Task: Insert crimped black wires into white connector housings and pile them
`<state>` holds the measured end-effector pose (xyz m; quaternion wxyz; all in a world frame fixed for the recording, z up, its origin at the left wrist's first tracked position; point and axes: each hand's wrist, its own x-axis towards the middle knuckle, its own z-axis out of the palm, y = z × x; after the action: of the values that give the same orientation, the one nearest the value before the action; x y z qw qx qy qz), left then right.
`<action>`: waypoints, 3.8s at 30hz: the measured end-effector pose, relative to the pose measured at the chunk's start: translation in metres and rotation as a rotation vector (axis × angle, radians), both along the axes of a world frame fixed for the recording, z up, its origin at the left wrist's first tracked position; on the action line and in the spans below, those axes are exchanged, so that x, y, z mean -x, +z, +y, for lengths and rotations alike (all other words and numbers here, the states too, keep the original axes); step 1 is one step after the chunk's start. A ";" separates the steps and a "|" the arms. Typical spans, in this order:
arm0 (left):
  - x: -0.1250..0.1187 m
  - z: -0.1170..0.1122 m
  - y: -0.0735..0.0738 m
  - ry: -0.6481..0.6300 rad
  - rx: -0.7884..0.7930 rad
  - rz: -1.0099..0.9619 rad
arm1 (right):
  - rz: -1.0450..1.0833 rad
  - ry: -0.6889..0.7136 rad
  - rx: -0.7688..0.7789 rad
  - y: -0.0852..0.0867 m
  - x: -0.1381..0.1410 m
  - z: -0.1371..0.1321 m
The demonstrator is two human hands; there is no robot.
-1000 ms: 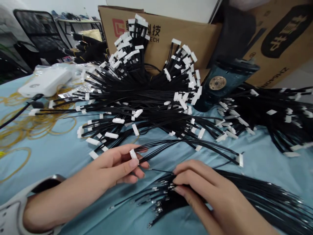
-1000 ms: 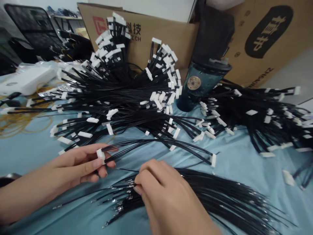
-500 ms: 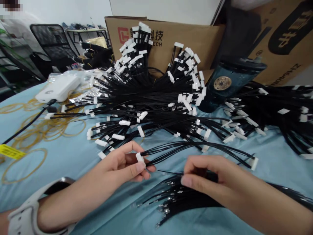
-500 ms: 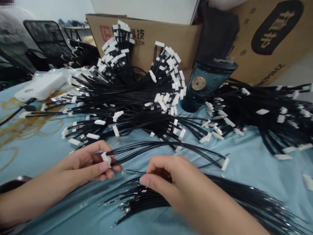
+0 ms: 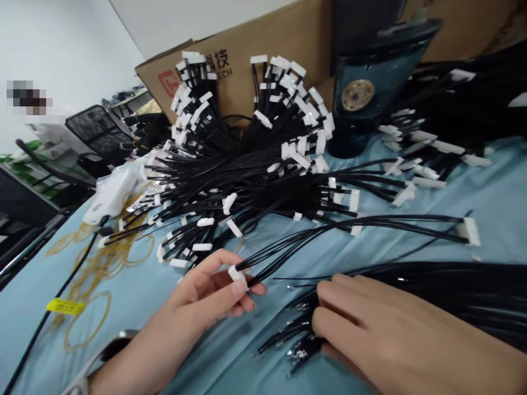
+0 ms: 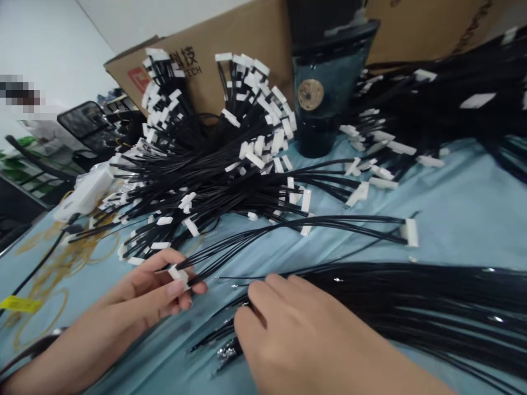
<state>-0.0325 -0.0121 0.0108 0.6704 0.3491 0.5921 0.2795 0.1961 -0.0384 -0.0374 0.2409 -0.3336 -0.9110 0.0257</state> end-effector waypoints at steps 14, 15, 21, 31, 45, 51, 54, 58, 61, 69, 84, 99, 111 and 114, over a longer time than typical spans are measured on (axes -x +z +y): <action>0.004 0.000 -0.004 -0.050 -0.112 0.111 | 0.345 -0.207 0.534 0.009 0.014 0.003; 0.005 0.001 -0.003 -0.061 -0.154 0.146 | 0.334 -0.214 0.553 0.010 0.014 0.006; 0.011 -0.003 0.003 -0.108 -0.328 0.358 | 0.237 -0.241 0.523 0.023 0.017 0.016; 0.003 -0.008 -0.002 -0.271 -0.173 0.144 | 0.397 -0.116 0.321 0.024 0.033 -0.003; 0.000 -0.005 -0.006 -0.246 -0.102 0.119 | 0.383 -0.269 0.733 0.010 0.028 0.004; 0.005 -0.006 -0.008 -0.290 -0.097 0.113 | 0.408 -0.254 0.675 0.005 0.031 0.006; 0.006 -0.007 -0.009 -0.291 -0.110 0.139 | 0.394 -0.248 0.670 0.002 0.031 0.005; 0.007 -0.007 -0.012 -0.310 -0.111 0.117 | 0.380 -0.243 0.663 0.001 0.032 0.005; 0.008 -0.008 -0.013 -0.314 -0.122 0.107 | 0.381 -0.222 0.694 0.002 0.032 0.005; 0.006 -0.007 -0.010 -0.307 -0.104 0.094 | 0.447 -0.184 0.762 0.004 0.028 0.007; 0.006 -0.008 -0.009 -0.330 -0.119 0.123 | 0.427 -0.195 0.745 0.006 0.029 0.008; 0.008 -0.010 -0.012 -0.362 -0.134 0.107 | 0.373 -0.205 0.670 0.002 0.033 0.007; 0.005 -0.011 -0.007 -0.324 -0.072 0.146 | 0.397 -0.212 0.637 -0.002 0.032 0.000; 0.005 -0.010 -0.006 -0.324 -0.073 0.153 | 0.386 -0.203 0.677 0.001 0.032 0.004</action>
<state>-0.0376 -0.0220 0.0052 0.6464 0.4841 0.5671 0.1617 0.1636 -0.0348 -0.0360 0.2852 -0.4715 -0.7515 0.3627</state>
